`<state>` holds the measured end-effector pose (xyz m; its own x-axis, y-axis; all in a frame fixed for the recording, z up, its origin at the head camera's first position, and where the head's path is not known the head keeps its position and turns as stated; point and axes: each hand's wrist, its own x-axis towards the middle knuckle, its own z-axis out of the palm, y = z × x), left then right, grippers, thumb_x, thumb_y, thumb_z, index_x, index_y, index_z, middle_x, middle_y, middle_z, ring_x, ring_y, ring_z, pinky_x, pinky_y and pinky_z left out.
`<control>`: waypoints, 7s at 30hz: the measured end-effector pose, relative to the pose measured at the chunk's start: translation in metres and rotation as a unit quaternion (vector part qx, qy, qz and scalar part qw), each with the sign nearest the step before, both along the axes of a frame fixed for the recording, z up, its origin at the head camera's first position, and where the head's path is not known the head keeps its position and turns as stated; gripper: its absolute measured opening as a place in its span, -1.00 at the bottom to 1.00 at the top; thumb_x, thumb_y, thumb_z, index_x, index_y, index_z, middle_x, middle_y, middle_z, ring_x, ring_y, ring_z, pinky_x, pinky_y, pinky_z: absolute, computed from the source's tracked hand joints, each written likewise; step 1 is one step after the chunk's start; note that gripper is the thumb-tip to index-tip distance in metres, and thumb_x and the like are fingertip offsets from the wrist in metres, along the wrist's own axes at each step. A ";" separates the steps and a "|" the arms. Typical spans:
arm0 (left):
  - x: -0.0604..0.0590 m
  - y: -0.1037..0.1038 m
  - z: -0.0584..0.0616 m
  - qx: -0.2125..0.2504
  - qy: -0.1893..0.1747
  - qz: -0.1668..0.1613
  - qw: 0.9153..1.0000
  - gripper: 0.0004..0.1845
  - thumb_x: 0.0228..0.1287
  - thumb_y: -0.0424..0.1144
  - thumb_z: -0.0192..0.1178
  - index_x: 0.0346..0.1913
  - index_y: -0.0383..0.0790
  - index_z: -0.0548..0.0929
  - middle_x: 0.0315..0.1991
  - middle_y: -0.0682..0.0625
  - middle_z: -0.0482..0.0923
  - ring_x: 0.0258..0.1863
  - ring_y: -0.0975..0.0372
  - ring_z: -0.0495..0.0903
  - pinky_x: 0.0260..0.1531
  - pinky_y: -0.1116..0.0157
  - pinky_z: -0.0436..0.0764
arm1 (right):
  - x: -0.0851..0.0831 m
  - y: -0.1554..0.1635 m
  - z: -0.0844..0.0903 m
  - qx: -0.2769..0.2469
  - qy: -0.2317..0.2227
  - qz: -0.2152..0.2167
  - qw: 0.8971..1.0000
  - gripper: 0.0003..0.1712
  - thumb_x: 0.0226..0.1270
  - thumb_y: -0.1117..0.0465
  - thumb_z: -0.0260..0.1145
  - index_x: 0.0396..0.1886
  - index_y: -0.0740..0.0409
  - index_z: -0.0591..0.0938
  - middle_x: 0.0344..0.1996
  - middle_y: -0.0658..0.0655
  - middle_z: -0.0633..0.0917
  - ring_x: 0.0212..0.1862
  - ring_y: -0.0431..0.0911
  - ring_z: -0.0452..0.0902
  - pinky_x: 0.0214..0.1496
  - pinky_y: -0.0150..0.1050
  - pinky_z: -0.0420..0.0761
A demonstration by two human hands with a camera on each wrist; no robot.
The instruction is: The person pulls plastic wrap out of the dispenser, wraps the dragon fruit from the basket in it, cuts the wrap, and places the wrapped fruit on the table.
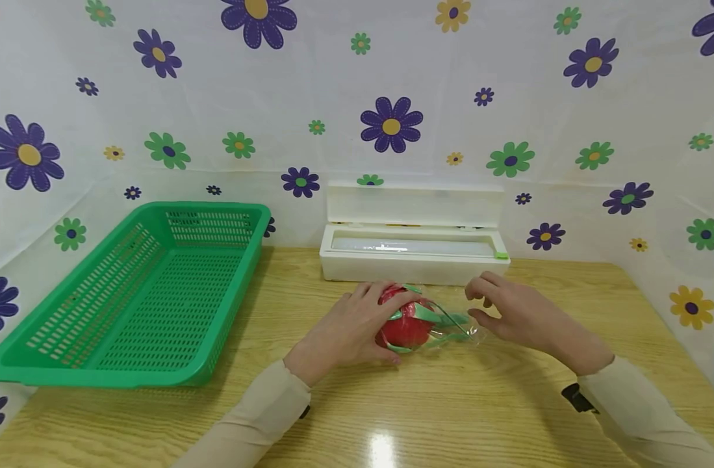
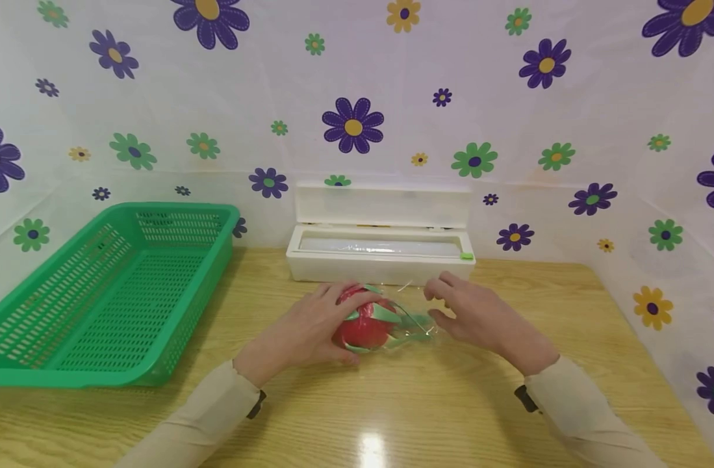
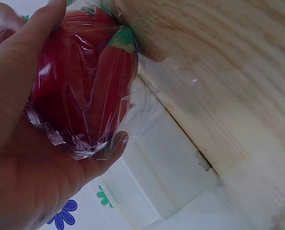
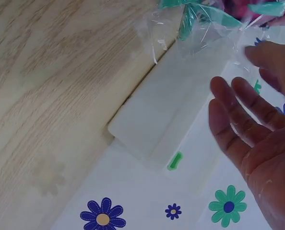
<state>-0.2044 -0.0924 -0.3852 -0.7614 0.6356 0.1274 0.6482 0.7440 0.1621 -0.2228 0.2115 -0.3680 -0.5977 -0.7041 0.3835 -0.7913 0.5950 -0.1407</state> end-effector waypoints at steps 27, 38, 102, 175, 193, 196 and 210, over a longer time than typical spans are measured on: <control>-0.001 0.000 -0.001 0.014 -0.005 -0.001 1.000 0.08 -0.05 0.28 0.55 0.52 0.37 0.16 0.46 -0.04 0.30 0.38 0.00 0.38 0.17 -0.06 0.63 | -0.004 0.002 -0.001 0.008 -0.003 0.009 1.000 -0.83 0.18 0.43 0.49 -0.34 0.11 0.72 -0.32 -0.04 0.65 -0.36 -0.21 0.61 -0.33 -0.30 0.66; -0.001 0.000 -0.002 0.022 -0.007 -0.005 1.000 0.07 -0.06 0.26 0.57 0.51 0.35 0.19 0.45 -0.06 0.31 0.37 -0.01 0.38 0.15 -0.06 0.63 | -0.004 0.003 -0.002 0.037 0.032 0.008 0.999 -0.81 0.07 0.40 0.56 -0.33 0.20 0.71 -0.35 0.04 0.66 -0.42 -0.18 0.60 -0.36 -0.31 0.65; 0.001 -0.001 -0.001 0.021 -0.019 0.000 1.000 0.06 -0.02 0.25 0.55 0.53 0.32 0.19 0.48 -0.07 0.27 0.39 -0.02 0.35 0.16 -0.05 0.63 | -0.008 -0.022 -0.011 -0.059 -0.035 -0.090 0.994 -0.88 0.23 0.18 0.52 -0.45 0.04 0.73 -0.41 0.04 0.59 -0.36 -0.12 0.41 -0.36 -0.31 0.42; -0.054 -0.008 0.008 0.104 -0.199 0.069 0.972 -0.38 0.58 0.32 -0.28 0.24 -0.02 0.56 -0.03 0.03 0.65 0.03 0.16 0.61 0.18 0.13 0.61 | 0.010 -0.044 -0.035 -0.150 -0.121 0.052 0.980 -0.44 0.16 0.53 0.47 0.21 0.39 0.60 0.06 0.33 0.75 -0.03 0.12 0.78 -0.11 -0.25 0.78; -0.033 -0.068 0.010 0.250 -0.281 0.040 0.926 -0.29 0.24 -0.16 0.47 0.45 0.00 0.47 0.39 -0.08 0.52 0.29 0.00 0.61 0.18 0.15 0.68 | 0.006 -0.028 -0.031 -0.115 -0.148 -0.034 0.982 -0.31 0.18 0.25 0.57 0.32 0.17 0.58 0.22 0.19 0.70 0.25 0.15 0.65 0.22 0.08 0.66; -0.033 -0.065 0.007 0.260 -0.247 0.079 0.930 -0.42 0.24 -0.20 0.45 0.34 -0.01 0.61 0.28 -0.14 0.63 -0.01 0.06 0.78 -0.06 0.23 0.77 | 0.008 -0.021 -0.030 -0.082 -0.175 -0.056 0.979 -0.25 0.17 0.22 0.58 0.36 0.20 0.53 0.26 0.24 0.66 0.23 0.21 0.64 0.19 0.13 0.67; -0.028 -0.060 0.001 0.274 -0.152 0.110 0.943 -0.69 0.42 -0.27 0.25 0.16 -0.19 0.73 -0.01 -0.09 0.79 -0.18 0.21 0.77 -0.16 0.31 0.75 | 0.008 -0.020 -0.033 -0.109 -0.182 -0.108 0.971 -0.70 0.22 0.48 0.43 -0.03 0.32 0.73 -0.13 0.28 0.78 -0.17 0.08 0.78 -0.20 -0.19 0.79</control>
<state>-0.2326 -0.1527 -0.3845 -0.9218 0.3597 0.1448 0.3488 0.6063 0.7147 -0.2145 0.1912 -0.4006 -0.8459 -0.4731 0.2462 -0.5263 0.6656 -0.5291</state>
